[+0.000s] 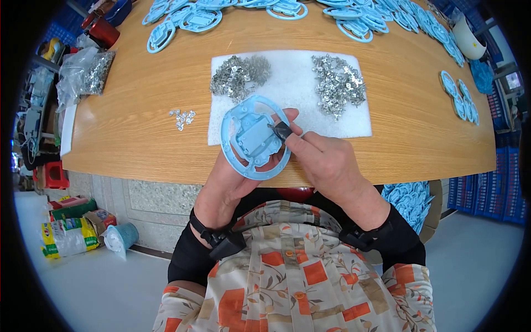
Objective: Manually assemble small metal components onto blue plastic toy frames using a precision hand tool.
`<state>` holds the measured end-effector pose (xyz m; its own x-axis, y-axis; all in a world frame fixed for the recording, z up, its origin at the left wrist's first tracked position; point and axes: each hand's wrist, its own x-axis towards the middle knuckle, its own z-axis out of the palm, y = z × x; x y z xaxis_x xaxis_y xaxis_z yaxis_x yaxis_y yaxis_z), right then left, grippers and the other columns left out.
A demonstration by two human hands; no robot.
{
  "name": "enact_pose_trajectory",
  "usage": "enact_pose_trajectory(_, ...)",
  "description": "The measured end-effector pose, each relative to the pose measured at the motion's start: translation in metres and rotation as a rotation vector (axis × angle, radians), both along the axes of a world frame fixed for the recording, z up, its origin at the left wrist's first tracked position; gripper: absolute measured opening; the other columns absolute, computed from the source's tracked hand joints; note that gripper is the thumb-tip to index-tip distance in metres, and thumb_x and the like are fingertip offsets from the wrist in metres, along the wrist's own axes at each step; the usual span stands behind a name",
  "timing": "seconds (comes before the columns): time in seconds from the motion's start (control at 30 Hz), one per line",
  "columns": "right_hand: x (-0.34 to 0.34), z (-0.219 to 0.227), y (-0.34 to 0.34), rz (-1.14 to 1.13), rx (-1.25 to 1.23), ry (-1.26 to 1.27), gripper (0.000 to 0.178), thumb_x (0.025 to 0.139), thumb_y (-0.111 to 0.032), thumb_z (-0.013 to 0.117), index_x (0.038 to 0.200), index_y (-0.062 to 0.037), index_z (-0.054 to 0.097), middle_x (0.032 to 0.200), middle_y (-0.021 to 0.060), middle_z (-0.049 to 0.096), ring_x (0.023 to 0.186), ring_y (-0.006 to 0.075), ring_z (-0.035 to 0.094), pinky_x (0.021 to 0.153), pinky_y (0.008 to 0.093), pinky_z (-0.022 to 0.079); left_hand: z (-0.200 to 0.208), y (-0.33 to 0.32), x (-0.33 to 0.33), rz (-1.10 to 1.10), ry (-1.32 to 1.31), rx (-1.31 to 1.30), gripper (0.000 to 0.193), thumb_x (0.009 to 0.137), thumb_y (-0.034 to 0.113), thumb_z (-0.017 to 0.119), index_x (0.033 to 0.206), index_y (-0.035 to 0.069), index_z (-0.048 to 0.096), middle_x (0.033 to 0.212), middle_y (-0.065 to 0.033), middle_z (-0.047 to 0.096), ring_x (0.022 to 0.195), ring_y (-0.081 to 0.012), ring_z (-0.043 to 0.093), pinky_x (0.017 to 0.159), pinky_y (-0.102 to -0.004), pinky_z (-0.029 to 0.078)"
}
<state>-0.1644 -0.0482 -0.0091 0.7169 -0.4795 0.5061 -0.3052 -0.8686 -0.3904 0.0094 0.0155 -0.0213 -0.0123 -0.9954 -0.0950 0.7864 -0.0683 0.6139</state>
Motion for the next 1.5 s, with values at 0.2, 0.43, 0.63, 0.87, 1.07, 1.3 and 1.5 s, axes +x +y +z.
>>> enact_pose_trajectory(0.2,-0.004,0.000,0.001,0.015,0.094,-0.026,0.026,0.084,-0.004,0.065,0.110,-0.0049,0.060,0.080,0.0101,0.061,0.068,0.0264,0.066,0.054,0.0371,0.051,0.002,0.001,-0.002,-0.027,-0.059,-0.066,0.045,0.099,0.030,0.059,0.132,0.000,0.057,0.128,-0.0182,0.063,0.111,-0.0219,0.064,0.096,-0.0348,0.053)
enact_pose_trajectory(0.43,-0.015,0.012,0.001,0.012,0.470,-0.279,0.044,0.080,-0.005,0.070,0.122,-0.0037,0.057,0.088,0.0123,0.065,0.075,0.0297,0.066,0.065,0.0364,0.052,0.008,0.000,0.007,-0.017,-0.076,-0.095,0.047,0.098,0.031,0.061,0.134,0.001,0.056,0.126,-0.0149,0.064,0.111,-0.0219,0.063,0.096,-0.0338,0.052)
enact_pose_trajectory(0.63,-0.003,0.030,0.018,0.100,0.331,-0.081,0.066,0.061,-0.013,0.085,0.120,-0.0034,0.058,0.085,0.0109,0.063,0.074,0.0286,0.066,0.063,0.0346,0.052,0.011,-0.003,-0.009,-0.033,-0.309,-0.034,0.046,0.101,0.029,0.055,0.137,0.000,0.054,0.121,-0.0090,0.063,0.107,-0.0166,0.062,0.091,-0.0299,0.051)
enact_pose_trajectory(0.87,-0.025,0.035,0.000,-0.033,0.749,-0.386,0.046,0.089,-0.011,0.069,0.130,0.0033,0.055,0.102,0.0078,0.068,0.090,0.0124,0.066,0.074,0.0300,0.054,0.010,0.006,-0.001,-0.135,-0.292,0.034,0.051,0.100,0.018,0.043,0.148,0.000,0.039,0.137,-0.0099,0.051,0.126,-0.0170,0.047,0.104,-0.0348,0.041)
enact_pose_trajectory(1.07,-0.014,0.031,-0.003,0.252,1.192,-0.143,0.040,0.100,-0.010,0.055,0.136,0.0043,0.051,0.112,0.0046,0.064,0.097,0.0083,0.059,0.083,0.0251,0.049,0.036,0.013,0.026,-0.138,-0.936,-0.168,0.033,0.103,0.019,0.050,0.131,0.003,0.056,0.109,-0.0060,0.066,0.098,-0.0099,0.062,0.087,-0.0269,0.051)
enact_pose_trajectory(1.3,0.046,0.018,-0.054,-0.152,0.614,0.075,0.016,0.085,-0.010,0.066,0.100,-0.0042,0.066,0.076,0.0027,0.063,0.068,0.0170,0.061,0.065,0.0330,0.050,0.012,0.027,0.043,0.068,-0.719,0.114,0.022,0.105,0.018,0.048,0.115,0.005,0.063,0.093,0.0008,0.068,0.083,-0.0030,0.061,0.072,-0.0201,0.050)
enact_pose_trajectory(1.5,0.092,0.000,-0.066,-0.148,0.043,0.290,0.021,0.078,-0.013,0.067,0.097,-0.0054,0.067,0.085,0.0126,0.066,0.074,0.0326,0.066,0.064,0.0402,0.052,0.007,0.025,0.047,0.084,-0.772,0.105,0.021,0.105,0.018,0.049,0.113,0.005,0.064,0.090,0.0030,0.065,0.080,-0.0018,0.058,0.070,-0.0190,0.048)
